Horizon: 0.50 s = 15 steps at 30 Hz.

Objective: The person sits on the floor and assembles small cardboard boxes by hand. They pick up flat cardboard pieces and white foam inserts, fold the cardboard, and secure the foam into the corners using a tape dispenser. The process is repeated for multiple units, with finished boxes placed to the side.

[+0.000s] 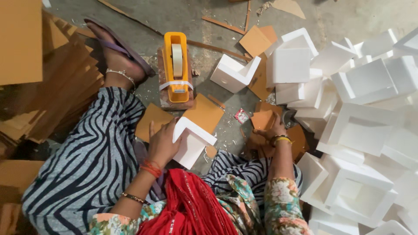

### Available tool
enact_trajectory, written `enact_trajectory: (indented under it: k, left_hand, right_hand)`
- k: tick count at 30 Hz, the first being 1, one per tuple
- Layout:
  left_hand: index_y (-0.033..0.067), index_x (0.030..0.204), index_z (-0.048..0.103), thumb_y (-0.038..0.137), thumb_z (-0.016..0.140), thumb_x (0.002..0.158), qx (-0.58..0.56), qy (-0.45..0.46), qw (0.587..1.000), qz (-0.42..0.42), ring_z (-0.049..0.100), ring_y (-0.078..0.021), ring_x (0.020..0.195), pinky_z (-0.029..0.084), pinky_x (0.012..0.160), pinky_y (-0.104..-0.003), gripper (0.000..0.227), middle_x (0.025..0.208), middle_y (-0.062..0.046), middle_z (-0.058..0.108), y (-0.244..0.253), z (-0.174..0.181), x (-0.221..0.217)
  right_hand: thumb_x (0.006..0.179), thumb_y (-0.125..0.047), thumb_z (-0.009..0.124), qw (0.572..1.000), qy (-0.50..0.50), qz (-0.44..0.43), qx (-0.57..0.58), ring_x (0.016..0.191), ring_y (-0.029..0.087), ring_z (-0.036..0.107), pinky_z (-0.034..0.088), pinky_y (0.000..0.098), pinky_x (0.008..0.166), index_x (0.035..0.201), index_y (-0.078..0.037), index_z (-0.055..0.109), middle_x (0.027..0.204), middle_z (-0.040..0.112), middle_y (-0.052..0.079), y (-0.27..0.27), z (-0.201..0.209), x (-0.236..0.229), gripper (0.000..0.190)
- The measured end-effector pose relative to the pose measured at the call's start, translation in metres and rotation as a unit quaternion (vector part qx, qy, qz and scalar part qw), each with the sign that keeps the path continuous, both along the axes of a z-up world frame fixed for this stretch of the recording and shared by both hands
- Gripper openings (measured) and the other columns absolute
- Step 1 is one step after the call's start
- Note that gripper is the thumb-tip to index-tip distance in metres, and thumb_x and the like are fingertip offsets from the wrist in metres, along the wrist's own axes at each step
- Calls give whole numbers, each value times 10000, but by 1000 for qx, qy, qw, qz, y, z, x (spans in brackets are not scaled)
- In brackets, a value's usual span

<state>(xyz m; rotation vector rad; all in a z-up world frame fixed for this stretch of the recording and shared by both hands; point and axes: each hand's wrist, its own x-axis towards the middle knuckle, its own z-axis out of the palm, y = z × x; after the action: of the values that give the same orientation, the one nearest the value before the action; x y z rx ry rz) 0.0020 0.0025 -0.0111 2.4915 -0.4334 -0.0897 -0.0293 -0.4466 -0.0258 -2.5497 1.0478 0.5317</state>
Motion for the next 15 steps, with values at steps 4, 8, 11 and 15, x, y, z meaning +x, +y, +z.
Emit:
enact_trajectory:
  k: [4,8,11,15]
  left_hand:
    - [139,1464,469,292,726,838,-4,-2,1000,7,642,-313,1149,174,1188,-639,694,1208,-147,696,2,1,-2]
    - [158,1458,475,295,729,836,1,19,1000,22,640,-313,1143,182,1168,-648,686,1228,-125,697,-2,6,0]
    - [126,1418,497,254,750,790,-22,-12,999,20,652,-325,1103,262,1092,-643,689,1206,-141,696,0,11,-1]
    - [63,1413,509,235,739,844,-67,21,998,-6,652,-382,1085,491,962,-487,637,1211,-189,675,4,14,4]
  right_hand:
    - [496,-580,977,999,31,16,-1,1416,480,420,427,526,1129,1648,-271,7,1584,307,321,-2,-6,5,1538]
    - [551,-610,925,990,101,-9,-98,1397,475,475,339,645,1161,1674,-277,16,1548,434,283,18,-7,22,1482]
    - [537,-593,922,992,62,-47,-95,1383,443,524,308,657,1185,1676,-272,82,1524,500,261,26,3,21,1451]
    - [580,-708,868,983,95,87,-128,1307,445,551,340,654,1118,1700,-276,31,1475,489,292,65,-4,34,1463]
